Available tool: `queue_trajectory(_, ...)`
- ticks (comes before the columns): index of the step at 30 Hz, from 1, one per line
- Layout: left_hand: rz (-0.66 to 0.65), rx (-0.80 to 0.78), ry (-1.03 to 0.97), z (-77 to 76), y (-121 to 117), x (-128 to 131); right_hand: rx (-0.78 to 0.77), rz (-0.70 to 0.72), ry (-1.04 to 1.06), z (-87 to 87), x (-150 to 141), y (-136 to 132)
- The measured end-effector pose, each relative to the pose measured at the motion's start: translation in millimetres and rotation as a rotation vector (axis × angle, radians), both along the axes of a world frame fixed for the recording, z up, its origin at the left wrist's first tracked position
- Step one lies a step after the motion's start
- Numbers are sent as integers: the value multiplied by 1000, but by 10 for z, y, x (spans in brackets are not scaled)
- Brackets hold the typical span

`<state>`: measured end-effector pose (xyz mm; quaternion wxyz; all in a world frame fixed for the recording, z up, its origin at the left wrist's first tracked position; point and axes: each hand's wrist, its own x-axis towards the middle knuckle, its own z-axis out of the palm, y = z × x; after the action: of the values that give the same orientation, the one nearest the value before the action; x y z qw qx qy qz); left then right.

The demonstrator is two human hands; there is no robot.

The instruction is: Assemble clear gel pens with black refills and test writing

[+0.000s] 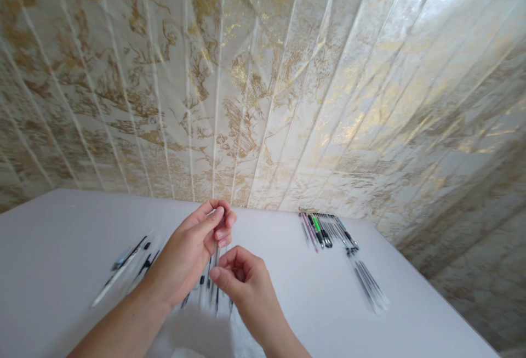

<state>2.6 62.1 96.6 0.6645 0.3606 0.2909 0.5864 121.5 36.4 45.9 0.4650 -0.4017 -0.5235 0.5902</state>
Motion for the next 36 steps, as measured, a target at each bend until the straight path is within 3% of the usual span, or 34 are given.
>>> queue_trajectory(6,8,-38,-36,-28,10,0,40,-25,-28,47,-10,-13)
queue_trajectory(14,2,-88,-82,-27,35,-27,-184,87,159,67,12,2)
queue_trajectory(19,14,-64,-39,-33,38,-34,-158,119,183,24,14,13)
queue_trajectory(24,55,-95,-19,-19,23,-26,-112,45,177,-45,3,30)
queue_trajectory(28,1,-134,-11,24,8,-31,-118,29,148,-63,3,39)
queue_trajectory(36,-145,-102,16,26,23,-129,-111,189,223,29,34,16)
